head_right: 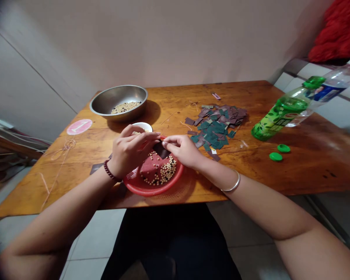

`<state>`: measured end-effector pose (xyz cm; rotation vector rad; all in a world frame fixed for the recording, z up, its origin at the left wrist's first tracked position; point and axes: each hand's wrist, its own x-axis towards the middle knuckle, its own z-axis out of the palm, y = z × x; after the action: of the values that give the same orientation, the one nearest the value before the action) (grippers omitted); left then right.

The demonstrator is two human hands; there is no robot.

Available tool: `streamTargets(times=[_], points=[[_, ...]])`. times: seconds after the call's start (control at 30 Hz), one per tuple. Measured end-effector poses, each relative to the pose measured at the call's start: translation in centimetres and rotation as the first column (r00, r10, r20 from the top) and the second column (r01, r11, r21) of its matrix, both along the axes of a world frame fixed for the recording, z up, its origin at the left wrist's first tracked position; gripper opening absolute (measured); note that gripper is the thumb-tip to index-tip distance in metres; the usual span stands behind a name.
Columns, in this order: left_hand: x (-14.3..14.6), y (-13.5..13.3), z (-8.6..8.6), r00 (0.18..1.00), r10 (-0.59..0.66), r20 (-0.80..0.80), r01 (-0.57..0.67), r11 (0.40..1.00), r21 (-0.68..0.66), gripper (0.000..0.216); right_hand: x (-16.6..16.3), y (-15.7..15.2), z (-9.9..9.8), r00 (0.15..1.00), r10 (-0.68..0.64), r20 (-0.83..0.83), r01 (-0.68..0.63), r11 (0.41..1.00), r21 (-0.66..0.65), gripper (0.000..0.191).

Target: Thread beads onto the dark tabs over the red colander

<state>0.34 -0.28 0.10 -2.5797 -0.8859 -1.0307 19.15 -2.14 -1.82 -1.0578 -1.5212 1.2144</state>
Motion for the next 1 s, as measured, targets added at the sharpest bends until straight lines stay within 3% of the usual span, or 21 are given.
streamTargets(times=[0.37, 0.57, 1.0], points=[[-0.27, -0.21, 0.37, 0.983, -0.028, -0.180, 0.024, 0.999, -0.022, 0.031, 0.00, 0.31, -0.41, 0.998, -0.013, -0.061, 0.012, 1.000, -0.026, 0.020], [-0.11, -0.37, 0.13, 0.994, -0.031, -0.101, 0.028, 0.999, -0.035, 0.029, 0.03, 0.38, -0.41, 0.998, -0.015, -0.054, 0.015, 1.000, -0.008, 0.023], [0.17, 0.01, 0.16, 0.999, 0.005, 0.054, 0.007, 0.975, -0.221, 0.035, 0.05, 0.30, -0.36, 0.999, -0.023, -0.037, 0.023, 1.000, -0.006, 0.024]])
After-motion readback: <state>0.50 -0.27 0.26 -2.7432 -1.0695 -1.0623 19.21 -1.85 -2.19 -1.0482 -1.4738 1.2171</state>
